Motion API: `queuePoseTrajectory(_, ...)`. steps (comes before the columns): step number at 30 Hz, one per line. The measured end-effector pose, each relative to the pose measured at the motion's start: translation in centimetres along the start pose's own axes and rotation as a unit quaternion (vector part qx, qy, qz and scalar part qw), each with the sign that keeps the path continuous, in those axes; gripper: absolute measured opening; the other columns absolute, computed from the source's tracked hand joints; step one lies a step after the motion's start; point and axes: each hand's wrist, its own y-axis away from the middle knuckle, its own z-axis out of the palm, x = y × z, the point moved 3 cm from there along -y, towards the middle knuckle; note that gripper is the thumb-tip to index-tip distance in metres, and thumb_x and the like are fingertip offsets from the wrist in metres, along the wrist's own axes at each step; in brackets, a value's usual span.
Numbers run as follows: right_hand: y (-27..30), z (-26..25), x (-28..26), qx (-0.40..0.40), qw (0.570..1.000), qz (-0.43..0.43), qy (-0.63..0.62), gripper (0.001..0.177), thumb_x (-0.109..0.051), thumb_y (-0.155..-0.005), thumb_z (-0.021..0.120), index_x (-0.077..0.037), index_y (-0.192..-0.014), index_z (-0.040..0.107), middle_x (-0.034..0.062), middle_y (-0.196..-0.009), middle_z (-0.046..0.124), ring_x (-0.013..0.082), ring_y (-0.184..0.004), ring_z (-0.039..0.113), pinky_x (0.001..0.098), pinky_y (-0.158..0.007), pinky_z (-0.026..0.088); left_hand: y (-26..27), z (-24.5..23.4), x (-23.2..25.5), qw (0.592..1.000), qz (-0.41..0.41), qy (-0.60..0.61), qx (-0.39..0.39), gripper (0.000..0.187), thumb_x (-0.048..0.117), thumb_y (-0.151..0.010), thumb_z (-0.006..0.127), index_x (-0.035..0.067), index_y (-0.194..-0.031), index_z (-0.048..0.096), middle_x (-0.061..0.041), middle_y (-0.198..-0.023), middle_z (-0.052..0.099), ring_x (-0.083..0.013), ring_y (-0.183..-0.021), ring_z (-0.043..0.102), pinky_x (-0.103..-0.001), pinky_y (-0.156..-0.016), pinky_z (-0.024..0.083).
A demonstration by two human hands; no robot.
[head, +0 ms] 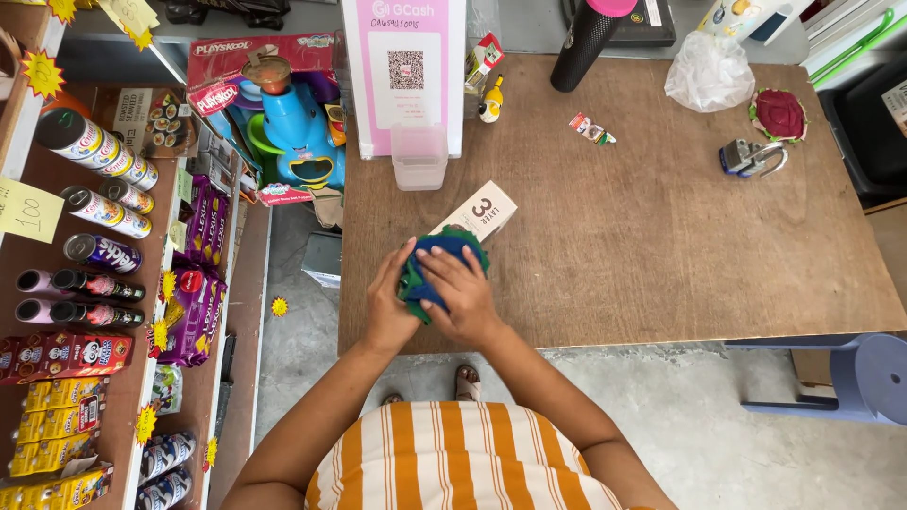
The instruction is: The person wipes several boxes of pistachio and 3-layer cookies with a blue cloth on a wooden table, then places them on a shelf. They repeat this process with additional snack boxes, arranging them neatly on the shelf.
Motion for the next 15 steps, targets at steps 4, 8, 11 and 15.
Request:
queuePoseTrajectory(4, -0.7, -1.5, 4.9, 0.029, 0.995, 0.072, 0.058, 0.046, -0.025, -0.088, 0.069, -0.004, -0.128, 0.065, 0.0089, -0.151, 0.056, 0.0309, -0.147, 0.046, 0.0587, -0.125, 0.022, 0.5, 0.4, 0.2, 0.997, -0.075, 0.022, 0.001, 0.080, 0.002, -0.074, 0.083, 0.006, -0.147, 0.052, -0.018, -0.133, 0.064, -0.0304, -0.123, 0.067, -0.039, -0.103, 0.054)
queuePoseTrajectory(8, -0.4, -2.1, 8.8, 0.141, 0.981, 0.132, 0.032, 0.035, -0.023, -0.103, 0.061, -0.002, -0.130, 0.061, 0.0118, -0.169, 0.035, 0.0364, -0.159, 0.031, 0.0582, -0.130, 0.021, 1.2, 1.6, -2.4, 0.969, -0.180, 0.167, 0.021, 0.077, 0.002, -0.080, 0.081, 0.003, -0.149, 0.048, -0.014, -0.130, 0.065, -0.0197, -0.116, 0.066, -0.034, -0.099, 0.054)
queuePoseTrajectory(11, 0.3, -0.6, 6.8, 0.113, 0.981, 0.153, 0.048, 0.044, -0.026, -0.100, 0.062, -0.002, -0.137, 0.059, 0.0175, -0.172, 0.023, 0.0410, -0.159, 0.026, 0.0597, -0.128, 0.019, 2.5, 3.2, -6.3, 0.915, -0.262, 0.306, 0.036, 0.068, 0.000, -0.085, 0.078, 0.001, -0.147, 0.050, -0.014, -0.127, 0.066, -0.0157, -0.111, 0.066, -0.030, -0.095, 0.056)
queuePoseTrajectory(15, 3.1, 2.1, 1.3, -0.001, 0.990, 0.118, 0.076, 0.060, -0.032, -0.091, 0.069, -0.012, -0.147, 0.060, 0.0177, -0.169, 0.025, 0.0421, -0.156, 0.027, 0.0625, -0.124, 0.015, 2.9, 3.5, -9.9, 0.853, -0.284, 0.429, 0.091, 0.054, -0.006, -0.093, 0.068, -0.004, -0.146, 0.055, -0.015, -0.134, 0.065, -0.0166, -0.114, 0.066, -0.029, -0.095, 0.054)
